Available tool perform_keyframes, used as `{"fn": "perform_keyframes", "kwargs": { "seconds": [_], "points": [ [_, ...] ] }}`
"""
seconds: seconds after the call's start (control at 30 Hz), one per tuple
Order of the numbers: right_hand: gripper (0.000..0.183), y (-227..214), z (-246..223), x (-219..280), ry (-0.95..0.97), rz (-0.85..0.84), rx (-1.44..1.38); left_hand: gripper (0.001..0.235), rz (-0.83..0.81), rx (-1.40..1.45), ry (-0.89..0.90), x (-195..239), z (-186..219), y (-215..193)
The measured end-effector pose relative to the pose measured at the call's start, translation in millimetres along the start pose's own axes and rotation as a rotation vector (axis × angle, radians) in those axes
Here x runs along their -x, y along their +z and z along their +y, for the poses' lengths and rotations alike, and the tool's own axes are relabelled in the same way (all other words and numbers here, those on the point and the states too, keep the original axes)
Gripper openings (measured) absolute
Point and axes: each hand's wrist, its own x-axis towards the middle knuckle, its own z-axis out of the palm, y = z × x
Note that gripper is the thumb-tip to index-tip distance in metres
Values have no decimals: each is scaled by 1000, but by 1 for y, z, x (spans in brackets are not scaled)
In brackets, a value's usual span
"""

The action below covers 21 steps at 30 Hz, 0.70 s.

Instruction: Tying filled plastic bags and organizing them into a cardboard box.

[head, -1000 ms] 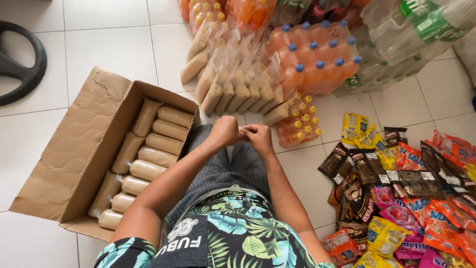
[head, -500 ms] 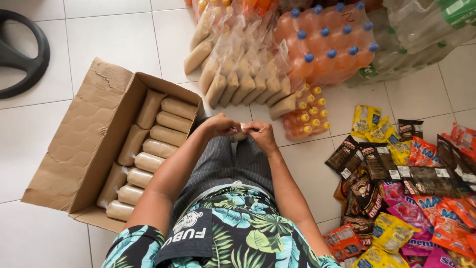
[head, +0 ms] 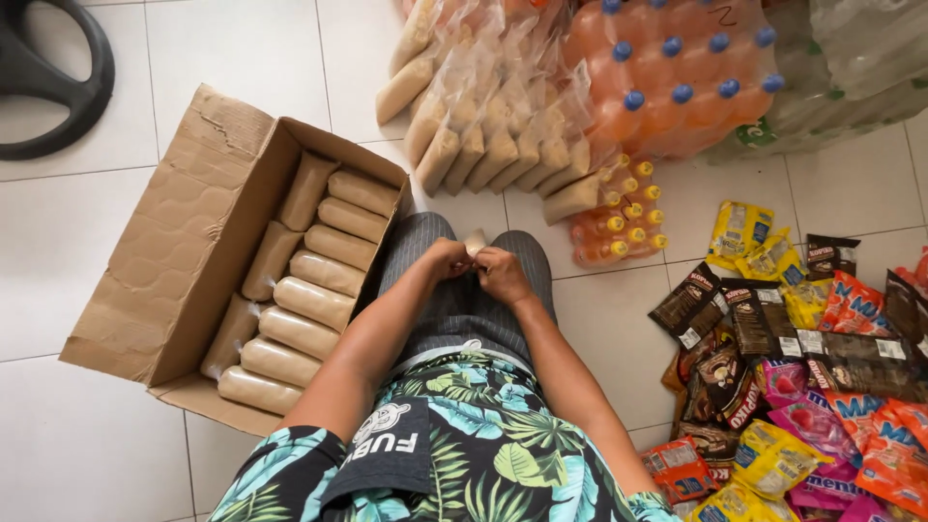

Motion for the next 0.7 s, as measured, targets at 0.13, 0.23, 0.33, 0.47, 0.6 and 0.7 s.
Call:
{"fn": "perform_keyframes", "kwargs": {
  "seconds": [0.13, 0.23, 0.33, 0.47, 0.6, 0.7],
  "points": [
    [8, 13, -6, 13, -20, 23, 70, 1, 68, -73, 42, 14, -8, 6],
    [4, 19, -9, 11, -17, 44, 121, 3, 114, -84, 80, -2, -9, 1],
    [3, 27, -8, 17, -8, 66, 156, 4, 122, 9, 110, -13, -12, -1],
    [10, 35, 6, 27, 60, 110, 86, 14, 162, -421, 175, -30, -17, 4],
    [30, 42, 43, 39, 268, 42, -171, 31, 335, -804, 363, 31, 2, 12],
    [31, 42, 53, 33, 457, 88, -391, 52, 285, -952, 256, 105, 31, 25]
  ]
}}
